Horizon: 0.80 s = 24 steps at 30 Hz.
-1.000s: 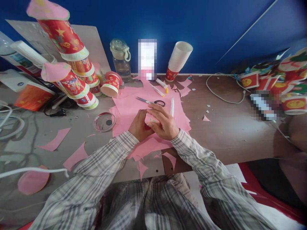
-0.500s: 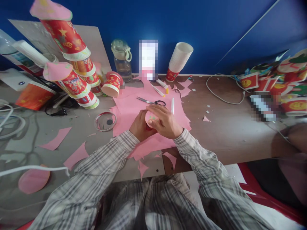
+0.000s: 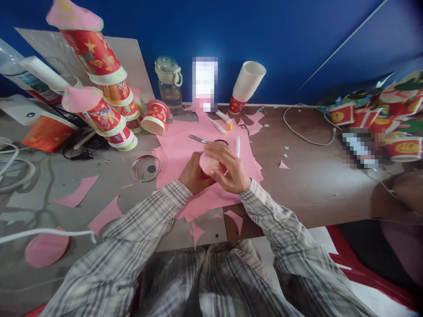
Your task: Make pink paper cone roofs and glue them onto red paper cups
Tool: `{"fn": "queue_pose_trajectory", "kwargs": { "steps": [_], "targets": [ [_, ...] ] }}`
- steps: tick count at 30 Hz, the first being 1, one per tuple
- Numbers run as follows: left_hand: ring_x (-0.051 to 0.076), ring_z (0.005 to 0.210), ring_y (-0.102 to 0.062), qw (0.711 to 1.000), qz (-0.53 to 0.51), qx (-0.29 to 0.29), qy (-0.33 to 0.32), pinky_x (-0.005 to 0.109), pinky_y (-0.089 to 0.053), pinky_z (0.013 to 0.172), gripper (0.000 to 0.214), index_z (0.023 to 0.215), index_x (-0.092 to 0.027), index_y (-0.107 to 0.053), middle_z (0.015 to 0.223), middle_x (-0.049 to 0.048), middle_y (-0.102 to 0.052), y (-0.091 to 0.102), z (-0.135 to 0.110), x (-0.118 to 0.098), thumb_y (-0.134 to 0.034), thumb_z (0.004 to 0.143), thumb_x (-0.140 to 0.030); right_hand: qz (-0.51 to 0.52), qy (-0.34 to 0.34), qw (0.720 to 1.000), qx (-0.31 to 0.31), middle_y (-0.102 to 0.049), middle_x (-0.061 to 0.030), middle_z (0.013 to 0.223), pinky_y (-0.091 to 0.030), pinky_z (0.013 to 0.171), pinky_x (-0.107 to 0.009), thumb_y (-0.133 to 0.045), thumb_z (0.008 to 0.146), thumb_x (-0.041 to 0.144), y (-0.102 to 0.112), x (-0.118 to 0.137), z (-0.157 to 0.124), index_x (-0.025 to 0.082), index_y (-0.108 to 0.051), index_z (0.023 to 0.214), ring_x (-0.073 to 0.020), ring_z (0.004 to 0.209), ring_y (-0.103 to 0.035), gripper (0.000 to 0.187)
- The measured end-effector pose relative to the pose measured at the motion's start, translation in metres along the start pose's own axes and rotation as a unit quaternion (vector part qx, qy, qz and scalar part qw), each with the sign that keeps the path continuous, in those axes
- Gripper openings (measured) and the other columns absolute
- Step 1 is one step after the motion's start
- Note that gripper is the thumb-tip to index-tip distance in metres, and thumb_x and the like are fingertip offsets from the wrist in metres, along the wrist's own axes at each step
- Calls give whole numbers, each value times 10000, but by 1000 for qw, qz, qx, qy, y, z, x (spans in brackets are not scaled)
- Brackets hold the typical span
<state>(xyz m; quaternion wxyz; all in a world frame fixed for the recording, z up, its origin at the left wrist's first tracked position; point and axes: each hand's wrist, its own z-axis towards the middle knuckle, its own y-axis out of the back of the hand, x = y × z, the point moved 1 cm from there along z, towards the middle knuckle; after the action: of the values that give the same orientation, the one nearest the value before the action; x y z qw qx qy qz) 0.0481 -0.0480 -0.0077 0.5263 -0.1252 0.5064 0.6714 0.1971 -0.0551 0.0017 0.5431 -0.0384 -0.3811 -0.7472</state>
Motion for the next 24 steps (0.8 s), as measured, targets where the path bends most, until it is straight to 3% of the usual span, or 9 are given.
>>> {"fn": "queue_pose_trajectory", "kwargs": {
  "steps": [10, 16, 20, 24],
  "targets": [
    [229, 979, -493, 1000, 1, 12, 8, 422, -472, 815, 523, 1067, -159, -382, 1012, 95, -485, 2, 1, -4, -640, 621, -250, -13, -59, 997, 47, -753, -64, 1188, -596, 1043, -517, -477, 989, 421, -10, -2, 5, 243, -680, 1152, -233, 1159, -713, 316],
    [223, 989, -487, 1000, -2, 13, 1, 415, -465, 830, 523, 1080, -139, -369, 1017, 109, -479, 2, 2, -4, -622, 643, -275, -29, -49, 997, 43, -757, -69, 1149, -576, 1059, -529, -505, 974, 371, -13, 1, 6, 242, -682, 1145, -233, 1119, -719, 278],
    [250, 984, -490, 1000, -19, 8, 12, 442, -472, 805, 600, 1087, -153, -367, 1003, 98, -475, 0, 0, 2, -669, 592, -308, -5, -62, 998, -1, -700, -100, 1288, -580, 1059, -543, -556, 951, 486, -4, 1, 4, 242, -590, 1337, -285, 1260, -663, 457],
    [257, 966, -501, 999, -30, 10, 42, 443, -479, 790, 719, 1116, -186, -346, 1011, 82, -465, -2, -3, 9, -724, 520, -328, 23, -103, 992, -72, -645, -99, 1375, -550, 1100, -584, -454, 971, 594, 9, -3, 1, 275, -509, 1431, -312, 1351, -603, 563]
  ]
}}
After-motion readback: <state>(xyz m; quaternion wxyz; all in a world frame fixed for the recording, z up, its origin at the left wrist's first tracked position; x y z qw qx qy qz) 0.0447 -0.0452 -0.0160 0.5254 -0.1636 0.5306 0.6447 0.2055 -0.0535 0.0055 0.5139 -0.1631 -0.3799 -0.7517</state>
